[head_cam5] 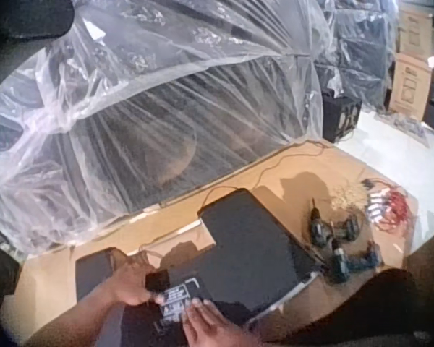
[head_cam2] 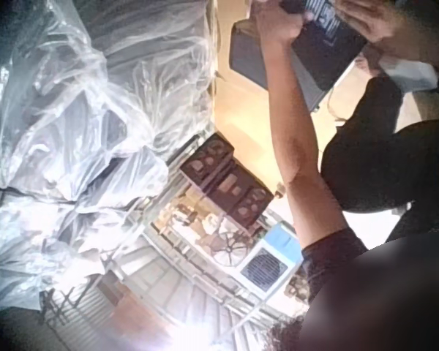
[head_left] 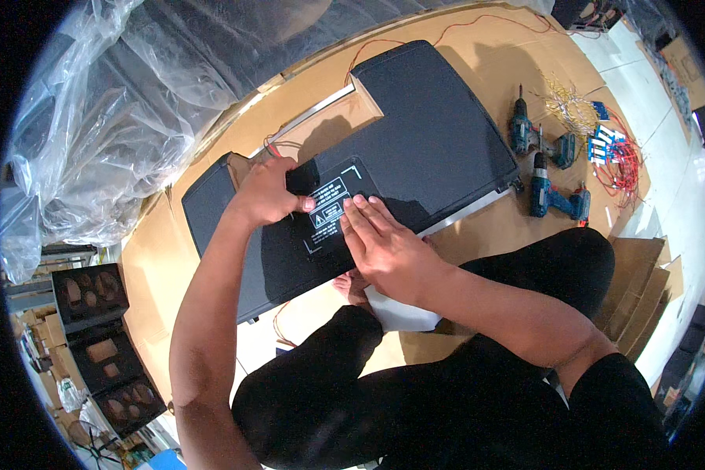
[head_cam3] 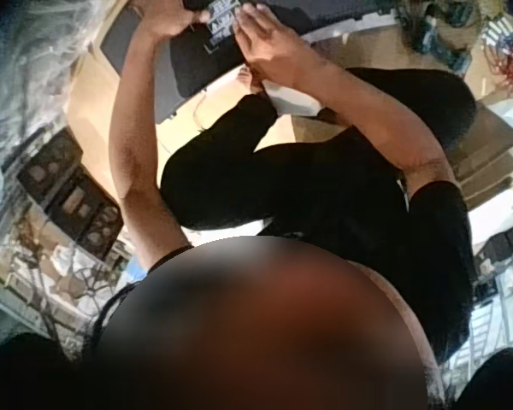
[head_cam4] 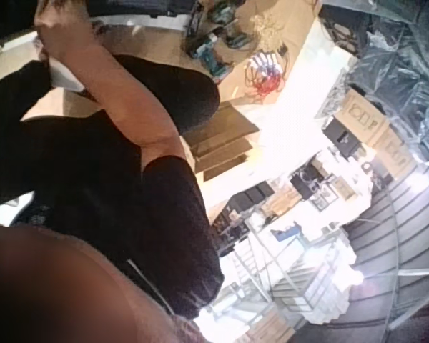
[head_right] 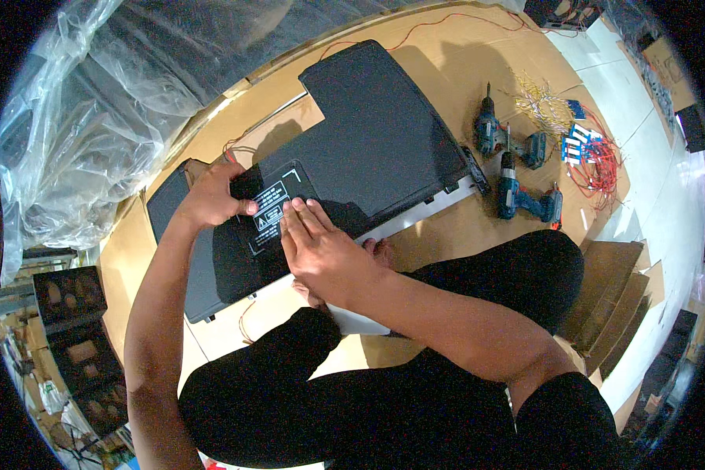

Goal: The person assembles an electronic device by placing a battery into a black plastic casing, securing it with foam padding, and attaching a backplate with screws. They use a utility knife to trim the foam and a power drill to fasten the screws.

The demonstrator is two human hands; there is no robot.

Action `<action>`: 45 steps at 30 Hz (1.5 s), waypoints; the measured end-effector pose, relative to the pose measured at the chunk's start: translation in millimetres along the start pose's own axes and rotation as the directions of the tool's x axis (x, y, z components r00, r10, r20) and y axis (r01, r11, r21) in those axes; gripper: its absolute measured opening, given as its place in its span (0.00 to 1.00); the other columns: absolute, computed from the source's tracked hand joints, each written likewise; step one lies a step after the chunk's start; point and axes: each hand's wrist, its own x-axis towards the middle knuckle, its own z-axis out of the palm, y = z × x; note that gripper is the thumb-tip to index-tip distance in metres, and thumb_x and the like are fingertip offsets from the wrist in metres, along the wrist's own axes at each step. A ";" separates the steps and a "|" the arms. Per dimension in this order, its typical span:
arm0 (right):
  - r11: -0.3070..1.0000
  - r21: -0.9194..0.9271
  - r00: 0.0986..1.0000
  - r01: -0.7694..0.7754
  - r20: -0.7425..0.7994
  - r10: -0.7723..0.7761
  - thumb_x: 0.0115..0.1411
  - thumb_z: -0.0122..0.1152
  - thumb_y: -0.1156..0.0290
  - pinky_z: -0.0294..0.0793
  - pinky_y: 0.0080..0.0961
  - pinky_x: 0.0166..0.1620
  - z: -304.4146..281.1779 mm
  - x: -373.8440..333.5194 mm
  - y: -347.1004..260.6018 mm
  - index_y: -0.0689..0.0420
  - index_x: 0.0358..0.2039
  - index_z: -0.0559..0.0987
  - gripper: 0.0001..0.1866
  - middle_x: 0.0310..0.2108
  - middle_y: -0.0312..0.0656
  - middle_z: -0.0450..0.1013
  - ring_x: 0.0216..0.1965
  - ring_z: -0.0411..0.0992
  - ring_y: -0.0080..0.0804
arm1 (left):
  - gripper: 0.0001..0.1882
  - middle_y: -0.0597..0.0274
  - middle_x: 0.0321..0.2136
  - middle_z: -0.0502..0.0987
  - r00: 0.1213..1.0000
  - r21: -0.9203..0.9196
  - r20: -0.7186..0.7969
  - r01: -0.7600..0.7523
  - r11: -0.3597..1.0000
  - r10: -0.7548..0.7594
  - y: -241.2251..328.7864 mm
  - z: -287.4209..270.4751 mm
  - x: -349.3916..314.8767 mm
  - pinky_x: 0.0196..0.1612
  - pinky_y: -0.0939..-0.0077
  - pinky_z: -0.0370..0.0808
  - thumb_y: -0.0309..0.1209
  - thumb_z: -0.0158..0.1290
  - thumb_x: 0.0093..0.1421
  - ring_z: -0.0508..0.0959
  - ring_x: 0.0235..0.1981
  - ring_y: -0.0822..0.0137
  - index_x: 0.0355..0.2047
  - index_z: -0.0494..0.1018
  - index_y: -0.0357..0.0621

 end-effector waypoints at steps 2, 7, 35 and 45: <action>1.000 -0.001 0.999 0.012 0.037 -0.012 0.58 0.56 0.70 0.58 0.53 0.69 -1.7 1.2 0.8 0.82 0.54 0.69 0.29 0.59 0.76 0.62 0.65 0.59 0.66 | 0.40 0.38 0.50 0.78 0.999 0.042 -0.040 -0.015 0.999 0.016 0.9 2.3 -1.8 0.59 0.60 0.72 0.42 0.72 0.41 0.77 0.55 0.46 0.53 0.75 0.31; 0.999 -0.004 0.988 -0.050 0.145 0.050 0.58 0.60 0.66 0.49 0.57 0.71 -1.1 7.2 -8.9 0.71 0.65 0.61 0.38 0.62 0.78 0.56 0.68 0.54 0.69 | 0.41 0.38 0.50 0.78 0.999 0.100 -0.028 0.036 0.994 -0.033 10.0 -4.1 -3.9 0.61 0.60 0.71 0.44 0.71 0.42 0.76 0.56 0.45 0.54 0.74 0.32; 0.978 -0.012 0.972 -0.209 0.106 0.209 0.54 0.65 0.64 0.45 0.53 0.72 22.4 17.8 -13.2 0.65 0.67 0.61 0.43 0.69 0.59 0.53 0.71 0.49 0.60 | 0.48 0.41 0.56 0.74 0.999 0.063 0.047 0.021 0.998 -0.024 -3.9 9.8 9.1 0.61 0.59 0.69 0.55 0.69 0.45 0.73 0.60 0.48 0.60 0.69 0.38; 0.980 0.055 0.972 -0.189 -0.131 0.195 0.58 0.55 0.68 0.47 0.56 0.70 31.2 13.3 -14.3 0.61 0.60 0.72 0.29 0.63 0.63 0.61 0.67 0.56 0.61 | 0.46 0.38 0.54 0.75 0.989 0.057 0.066 0.128 0.990 -0.131 22.4 1.9 2.9 0.58 0.58 0.71 0.50 0.71 0.42 0.75 0.57 0.47 0.56 0.71 0.35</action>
